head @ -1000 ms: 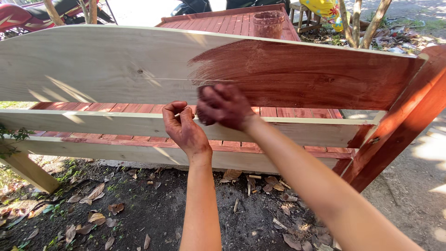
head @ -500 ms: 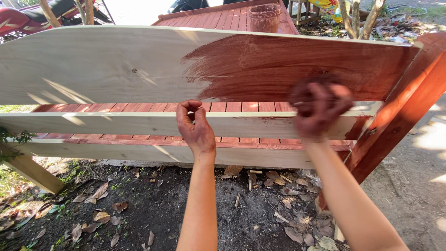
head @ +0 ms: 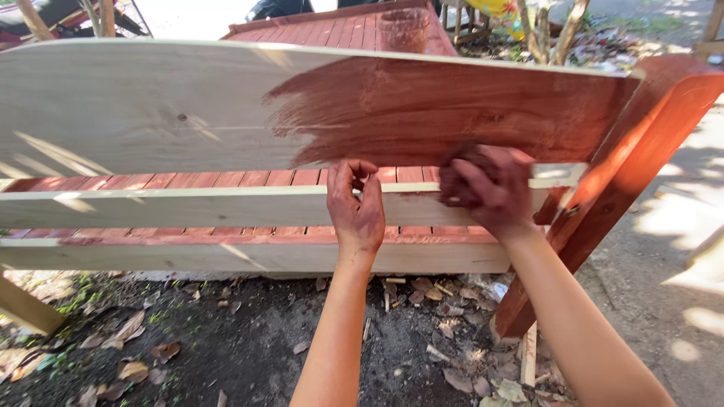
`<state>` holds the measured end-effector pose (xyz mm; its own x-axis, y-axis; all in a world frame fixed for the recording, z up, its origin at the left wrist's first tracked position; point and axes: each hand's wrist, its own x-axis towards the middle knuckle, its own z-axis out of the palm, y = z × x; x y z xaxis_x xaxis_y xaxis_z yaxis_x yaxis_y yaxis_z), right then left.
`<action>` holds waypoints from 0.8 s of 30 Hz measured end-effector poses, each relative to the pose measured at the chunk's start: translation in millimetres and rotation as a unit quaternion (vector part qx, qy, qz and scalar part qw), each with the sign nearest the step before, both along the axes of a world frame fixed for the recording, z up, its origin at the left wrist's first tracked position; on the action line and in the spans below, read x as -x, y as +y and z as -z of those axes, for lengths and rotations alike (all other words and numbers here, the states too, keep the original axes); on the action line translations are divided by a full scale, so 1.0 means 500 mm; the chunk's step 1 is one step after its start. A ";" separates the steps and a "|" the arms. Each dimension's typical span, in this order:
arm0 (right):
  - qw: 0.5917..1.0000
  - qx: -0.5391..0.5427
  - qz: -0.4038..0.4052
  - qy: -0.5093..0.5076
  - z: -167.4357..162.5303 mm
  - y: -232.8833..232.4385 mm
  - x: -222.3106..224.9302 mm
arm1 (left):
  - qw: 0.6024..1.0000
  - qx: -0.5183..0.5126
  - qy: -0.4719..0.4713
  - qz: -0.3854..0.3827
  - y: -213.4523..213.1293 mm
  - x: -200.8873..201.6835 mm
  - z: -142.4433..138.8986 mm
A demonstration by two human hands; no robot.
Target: The person applies a reddish-brown wood stain by hand to an unfinished wooden bench frame outdoors, using a stain-soaked pad to rub the stain into the headboard rails, legs, and slats, working section by section around the furniture and coating the bare wood surfaces.
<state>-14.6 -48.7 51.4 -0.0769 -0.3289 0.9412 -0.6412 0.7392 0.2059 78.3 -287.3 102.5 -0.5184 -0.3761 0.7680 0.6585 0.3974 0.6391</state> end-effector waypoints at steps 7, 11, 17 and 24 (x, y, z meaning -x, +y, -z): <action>0.959 0.234 0.143 0.069 -0.060 0.130 -0.011 | 0.999 0.008 -0.030 0.033 0.025 0.026 0.034; 0.921 0.182 0.305 0.162 -0.155 0.146 0.035 | 0.999 0.018 -0.027 0.026 0.030 0.045 0.036; 0.935 0.259 0.186 0.152 -0.174 0.091 0.036 | 0.999 -0.003 -0.023 0.033 0.042 0.054 0.017; 0.975 0.109 0.123 0.151 -0.151 -0.047 0.027 | 0.999 0.005 -0.037 0.029 0.063 0.046 0.000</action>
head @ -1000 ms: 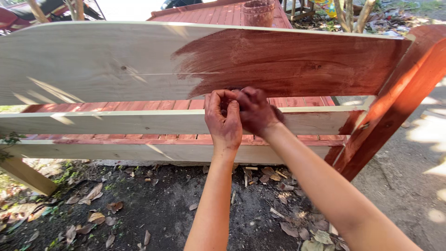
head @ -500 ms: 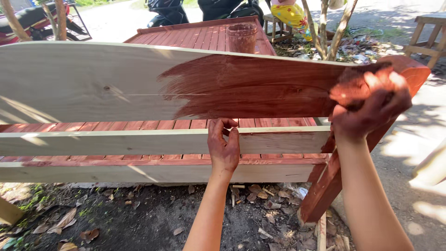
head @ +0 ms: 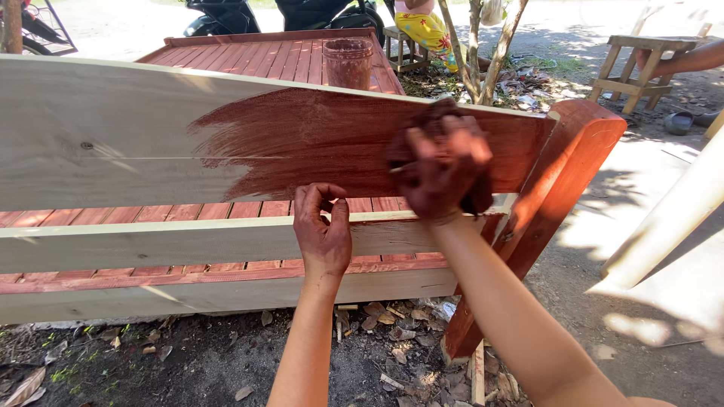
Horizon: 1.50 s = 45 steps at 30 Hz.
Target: The person applies a reddish-brown wood stain by hand to an unfinished wooden bench frame outdoors, using a stain-soaked pad to rub the stain into the headboard rails, legs, and slats, working section by section around the furniture and coating the bare wood surfaces.
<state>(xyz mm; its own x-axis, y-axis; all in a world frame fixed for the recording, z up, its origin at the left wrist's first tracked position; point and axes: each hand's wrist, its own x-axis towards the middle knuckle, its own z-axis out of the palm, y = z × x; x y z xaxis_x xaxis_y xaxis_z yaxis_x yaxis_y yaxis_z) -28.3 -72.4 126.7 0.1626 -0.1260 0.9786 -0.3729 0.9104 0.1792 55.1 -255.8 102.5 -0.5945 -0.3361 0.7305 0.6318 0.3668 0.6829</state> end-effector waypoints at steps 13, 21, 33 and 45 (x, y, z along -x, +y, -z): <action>0.975 -0.198 -0.085 0.051 -0.073 -0.182 -0.024 | 0.948 -0.213 0.239 -0.007 -0.018 0.007 0.017; 0.998 -0.003 -0.070 -0.009 -0.049 0.072 -0.025 | 0.964 -0.163 0.201 -0.059 -0.050 -0.010 0.012; 0.985 -0.055 -0.164 0.011 -0.129 -0.227 -0.012 | 0.972 -0.121 0.129 -0.156 -0.161 -0.039 0.010; 0.958 -0.197 -0.204 0.036 -0.277 -0.803 -0.013 | 0.959 -0.158 0.065 -0.225 -0.403 -0.144 -0.089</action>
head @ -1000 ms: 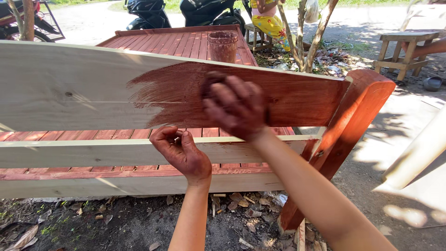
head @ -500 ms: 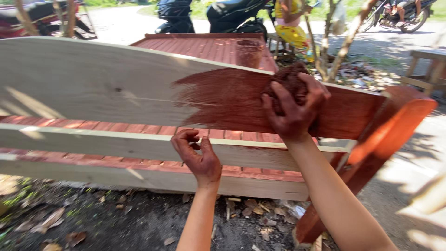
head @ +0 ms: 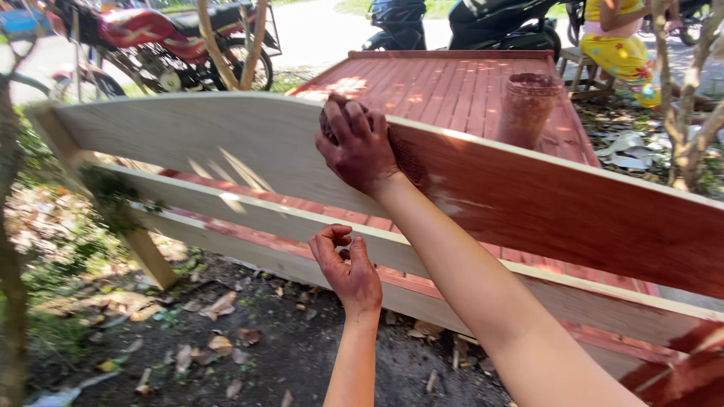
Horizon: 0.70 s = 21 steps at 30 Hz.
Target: The person applies a reddish-brown wood stain by hand to an unfinished wooden bench frame outdoors, using a stain-soaked pad to rub the stain into the headboard rails, legs, and slats, working section by section around the furniture and coating the bare wood surfaces.
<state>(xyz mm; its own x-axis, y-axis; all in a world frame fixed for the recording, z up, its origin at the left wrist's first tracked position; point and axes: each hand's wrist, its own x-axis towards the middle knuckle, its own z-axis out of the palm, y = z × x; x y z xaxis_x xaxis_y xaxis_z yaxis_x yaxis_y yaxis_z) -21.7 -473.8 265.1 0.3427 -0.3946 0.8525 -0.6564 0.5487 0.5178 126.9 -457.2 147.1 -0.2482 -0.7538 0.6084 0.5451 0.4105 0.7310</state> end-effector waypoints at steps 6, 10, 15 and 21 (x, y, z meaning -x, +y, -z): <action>0.995 -0.053 -0.058 -0.063 -0.008 0.135 0.003 | 0.994 0.089 -0.068 0.001 -0.101 0.058 -0.110; 0.988 -0.023 -0.002 -0.153 0.037 0.428 -0.022 | 0.930 0.256 -0.260 -0.036 -0.097 0.119 -0.128; 0.988 0.057 0.090 -0.113 0.088 0.538 -0.016 | 0.855 0.300 -0.419 -0.057 -0.101 0.153 -0.106; 0.994 0.044 0.061 -0.076 0.080 0.326 0.012 | 0.897 0.280 -0.341 -0.021 -0.137 0.168 -0.061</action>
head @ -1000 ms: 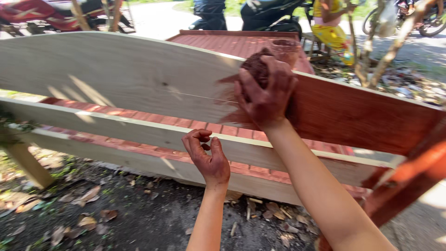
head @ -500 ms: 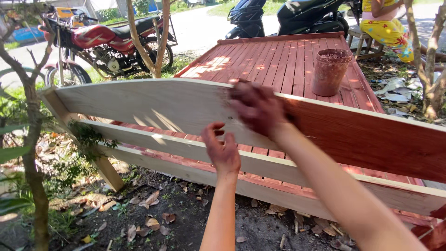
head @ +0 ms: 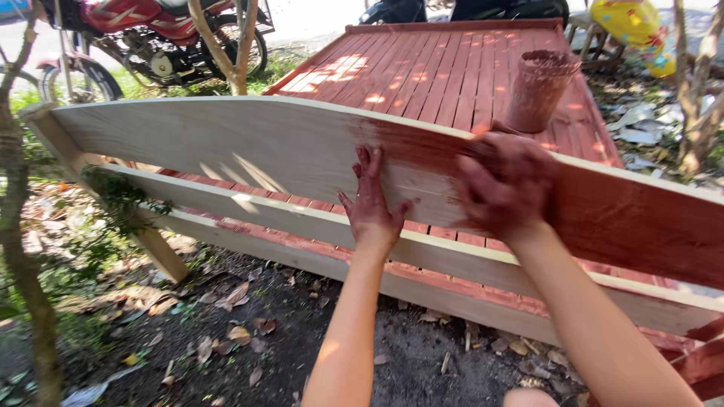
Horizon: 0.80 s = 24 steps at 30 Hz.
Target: The person applies a reddish-brown wood stain by hand to an unfinished wooden bench frame outdoors, using a stain-soaked pad to rub the stain into the headboard rails, legs, and slats, working section by section around the furniture and coating the bare wood surfaces.
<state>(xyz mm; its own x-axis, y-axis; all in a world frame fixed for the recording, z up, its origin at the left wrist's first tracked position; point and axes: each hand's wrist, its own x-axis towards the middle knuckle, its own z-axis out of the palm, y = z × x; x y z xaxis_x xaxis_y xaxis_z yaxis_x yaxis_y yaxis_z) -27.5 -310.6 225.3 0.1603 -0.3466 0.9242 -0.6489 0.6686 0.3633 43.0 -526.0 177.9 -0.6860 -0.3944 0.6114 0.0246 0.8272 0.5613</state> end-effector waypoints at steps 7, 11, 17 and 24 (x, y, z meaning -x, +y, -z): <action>0.995 -0.063 -0.074 0.009 -0.041 -0.231 -0.012 | 0.922 -0.207 0.242 0.223 -0.095 0.014 -0.010; 0.986 -0.128 -0.096 0.039 -0.013 -0.118 0.013 | 0.923 -0.242 0.256 0.156 -0.033 0.041 -0.047; 0.990 -0.119 -0.067 0.031 0.100 0.261 0.018 | 0.981 -0.166 0.101 0.007 0.097 0.038 -0.031; 0.987 -0.155 -0.039 -0.034 0.155 0.367 0.019 | 0.987 -0.088 0.127 0.054 0.065 0.060 -0.009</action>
